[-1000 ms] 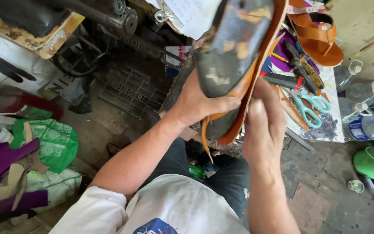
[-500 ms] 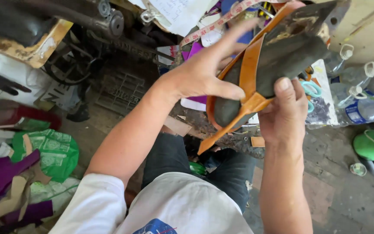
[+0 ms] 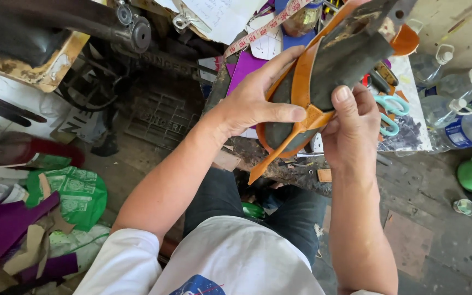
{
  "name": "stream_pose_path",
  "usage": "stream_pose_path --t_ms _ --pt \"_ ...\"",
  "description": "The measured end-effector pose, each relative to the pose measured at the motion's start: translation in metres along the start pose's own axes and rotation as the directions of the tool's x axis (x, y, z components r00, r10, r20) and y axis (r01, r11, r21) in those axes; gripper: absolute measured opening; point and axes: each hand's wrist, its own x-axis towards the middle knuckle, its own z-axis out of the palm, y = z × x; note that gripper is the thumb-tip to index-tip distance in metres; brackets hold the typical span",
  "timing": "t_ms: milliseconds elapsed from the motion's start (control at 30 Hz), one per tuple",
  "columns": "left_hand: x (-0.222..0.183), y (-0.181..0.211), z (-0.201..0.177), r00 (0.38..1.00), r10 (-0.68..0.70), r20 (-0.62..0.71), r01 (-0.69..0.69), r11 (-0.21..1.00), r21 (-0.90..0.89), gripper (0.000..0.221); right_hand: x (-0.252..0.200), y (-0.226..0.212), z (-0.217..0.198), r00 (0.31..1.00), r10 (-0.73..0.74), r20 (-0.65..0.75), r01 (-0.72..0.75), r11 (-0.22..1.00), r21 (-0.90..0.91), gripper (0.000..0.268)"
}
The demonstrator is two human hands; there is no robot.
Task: Hammering a leather strap onto a sandal base while it is mounted on a shoe last
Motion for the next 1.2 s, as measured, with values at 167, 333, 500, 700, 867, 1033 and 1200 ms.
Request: stream_pose_path --t_ms 167,333,500,700,867,1033,1200 --pt "0.005 0.016 0.019 0.988 -0.048 -0.148 0.107 0.901 0.421 0.079 0.0 -0.002 0.008 1.0 -0.009 0.022 0.011 0.993 -0.117 0.06" --pt "0.004 0.007 0.011 0.996 0.006 -0.086 0.028 0.92 0.391 0.086 -0.002 -0.009 0.009 0.99 0.006 0.143 0.003 0.998 -0.059 0.052" --pt "0.004 0.003 0.005 0.995 0.07 -0.07 -0.045 0.949 0.312 0.09 -0.006 -0.017 0.011 0.973 0.045 0.228 -0.019 0.993 -0.115 0.05" --pt "0.007 0.002 0.0 0.997 -0.021 -0.071 0.046 0.925 0.378 0.104 -0.008 -0.013 0.008 0.948 0.084 0.308 -0.072 0.996 -0.05 0.046" --pt "0.007 0.0 -0.002 0.998 -0.02 -0.056 0.039 0.93 0.366 0.102 -0.008 -0.01 0.005 0.946 0.105 0.308 -0.078 0.992 -0.098 0.041" --pt "0.018 0.007 -0.025 0.997 0.042 0.072 -0.055 0.98 0.193 0.094 -0.017 -0.051 0.025 0.988 0.07 0.14 -0.05 0.988 -0.143 0.066" --pt "0.026 0.025 -0.066 0.87 0.137 0.474 -0.177 0.983 0.041 0.082 -0.011 -0.079 -0.023 0.848 -0.433 0.306 0.528 0.646 -0.551 0.065"
